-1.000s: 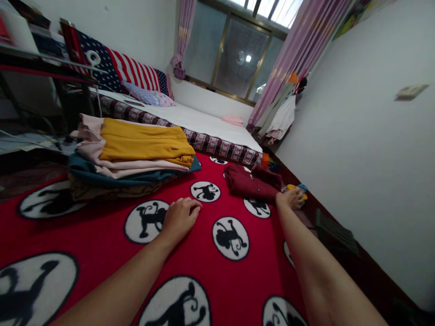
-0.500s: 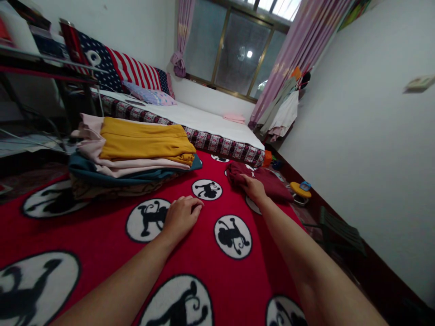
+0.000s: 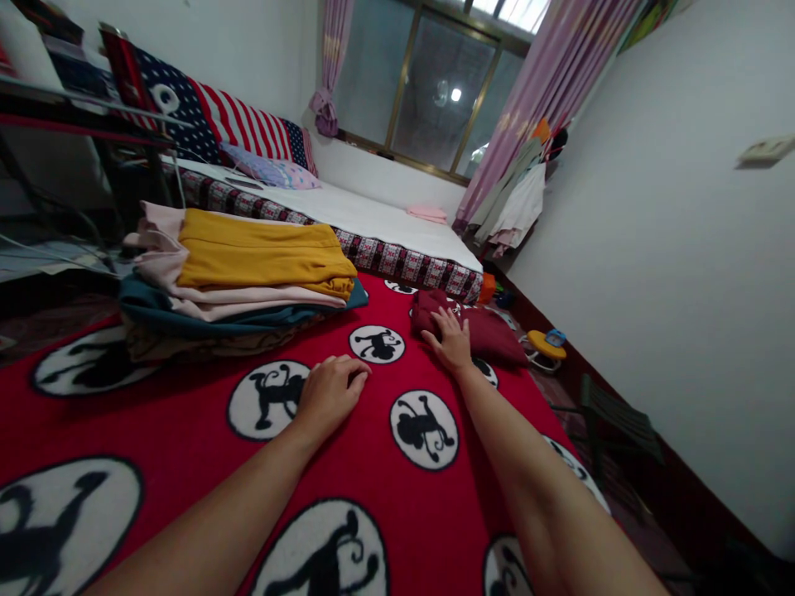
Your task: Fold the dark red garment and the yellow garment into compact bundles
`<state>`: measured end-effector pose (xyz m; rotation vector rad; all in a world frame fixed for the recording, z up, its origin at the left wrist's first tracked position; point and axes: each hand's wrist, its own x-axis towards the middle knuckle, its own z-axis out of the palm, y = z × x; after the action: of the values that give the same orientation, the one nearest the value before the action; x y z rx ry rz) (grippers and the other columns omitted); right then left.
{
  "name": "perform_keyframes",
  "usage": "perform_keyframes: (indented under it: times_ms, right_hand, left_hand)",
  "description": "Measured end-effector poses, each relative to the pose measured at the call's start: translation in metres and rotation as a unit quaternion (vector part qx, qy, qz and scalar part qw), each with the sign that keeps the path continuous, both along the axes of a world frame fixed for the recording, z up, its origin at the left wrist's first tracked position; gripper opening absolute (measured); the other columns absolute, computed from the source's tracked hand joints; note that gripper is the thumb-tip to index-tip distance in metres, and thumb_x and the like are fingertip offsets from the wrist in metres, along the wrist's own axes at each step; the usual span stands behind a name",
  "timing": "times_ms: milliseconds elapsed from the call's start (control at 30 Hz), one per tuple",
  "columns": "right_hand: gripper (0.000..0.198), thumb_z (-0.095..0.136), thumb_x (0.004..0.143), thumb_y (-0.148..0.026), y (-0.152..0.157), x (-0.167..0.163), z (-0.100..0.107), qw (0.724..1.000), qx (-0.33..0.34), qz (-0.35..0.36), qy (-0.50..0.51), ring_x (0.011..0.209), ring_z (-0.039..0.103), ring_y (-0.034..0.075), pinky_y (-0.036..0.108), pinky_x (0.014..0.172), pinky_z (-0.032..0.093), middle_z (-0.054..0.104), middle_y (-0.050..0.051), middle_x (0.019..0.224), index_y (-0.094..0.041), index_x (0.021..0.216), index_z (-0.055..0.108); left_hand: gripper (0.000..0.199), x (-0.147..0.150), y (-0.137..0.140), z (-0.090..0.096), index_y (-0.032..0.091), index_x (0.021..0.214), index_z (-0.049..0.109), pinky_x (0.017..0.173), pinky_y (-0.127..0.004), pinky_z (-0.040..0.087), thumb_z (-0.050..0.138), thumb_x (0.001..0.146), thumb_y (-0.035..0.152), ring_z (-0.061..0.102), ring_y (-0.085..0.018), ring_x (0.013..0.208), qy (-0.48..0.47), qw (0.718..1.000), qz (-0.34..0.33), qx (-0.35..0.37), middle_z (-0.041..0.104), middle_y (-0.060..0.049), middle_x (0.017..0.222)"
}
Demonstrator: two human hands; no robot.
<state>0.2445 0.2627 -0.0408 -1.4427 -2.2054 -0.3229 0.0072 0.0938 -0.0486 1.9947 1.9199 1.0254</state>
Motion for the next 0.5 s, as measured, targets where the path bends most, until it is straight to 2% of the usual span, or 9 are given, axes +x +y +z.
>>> perform_keyframes:
  times_ms: [67,100,200,267,367,500]
  right_hand:
    - [0.051,0.035,0.098,-0.046,-0.005,0.010,0.003,0.996,0.037,-0.078,0.016,0.146,0.019,0.022,0.056,0.116,0.006,0.035,0.008,0.155,-0.024,0.143,0.043]
    - [0.053,0.032,0.098,-0.047,-0.007,0.016,0.004,0.990,0.029,-0.132,0.030,0.147,0.017,0.024,0.059,0.115,0.005,0.032,0.009,0.156,-0.024,0.145,0.041]
    - [0.062,0.027,0.096,-0.057,-0.010,0.029,0.004,0.962,-0.075,-0.258,0.054,0.146,0.015,0.033,0.069,0.109,0.009,0.028,0.012,0.157,-0.024,0.149,0.035]
    - [0.068,0.026,0.095,-0.061,-0.012,0.031,0.002,0.949,-0.111,-0.290,0.049,0.146,0.012,0.036,0.070,0.108,0.011,0.022,0.013,0.159,-0.024,0.151,0.029]
    - [0.073,0.024,0.094,-0.062,-0.020,0.027,-0.002,0.937,-0.099,-0.332,0.051,0.147,0.002,0.037,0.069,0.108,0.013,0.010,0.016,0.161,-0.020,0.154,0.021]
    - [0.078,0.024,0.093,-0.062,-0.042,0.018,-0.005,0.920,-0.148,-0.359,0.056,0.145,0.005,0.042,0.066,0.108,0.018,0.004,0.016,0.162,-0.014,0.154,0.017]
  left_hand:
    - [0.023,0.000,0.000,-0.001,0.025,0.090,0.074,0.083,-0.035,0.043,0.051,0.088,0.028,0.061,-0.023,0.097,0.000,1.000,0.000,-0.001,0.072,-0.001,0.096]
    - [0.023,0.000,0.001,-0.001,0.026,0.091,0.074,0.083,-0.035,0.043,0.051,0.088,0.028,0.061,-0.023,0.097,0.001,1.000,0.000,-0.001,0.072,-0.001,0.097]
    - [0.023,0.000,0.001,-0.001,0.026,0.091,0.074,0.084,-0.034,0.043,0.051,0.088,0.028,0.061,-0.023,0.096,0.002,1.000,0.001,-0.001,0.072,-0.001,0.097]
    - [0.023,0.000,0.001,-0.001,0.026,0.091,0.074,0.084,-0.034,0.044,0.051,0.088,0.028,0.061,-0.023,0.096,0.004,1.000,0.002,-0.003,0.072,-0.001,0.096]
    - [0.023,0.000,0.001,-0.001,0.026,0.091,0.074,0.084,-0.035,0.044,0.051,0.088,0.028,0.062,-0.023,0.096,0.003,1.000,0.004,-0.002,0.072,-0.002,0.097]
    - [0.022,-0.001,0.002,-0.002,0.026,0.091,0.074,0.083,-0.034,0.044,0.052,0.087,0.027,0.063,-0.023,0.096,-0.003,1.000,0.003,0.011,0.073,-0.001,0.097]
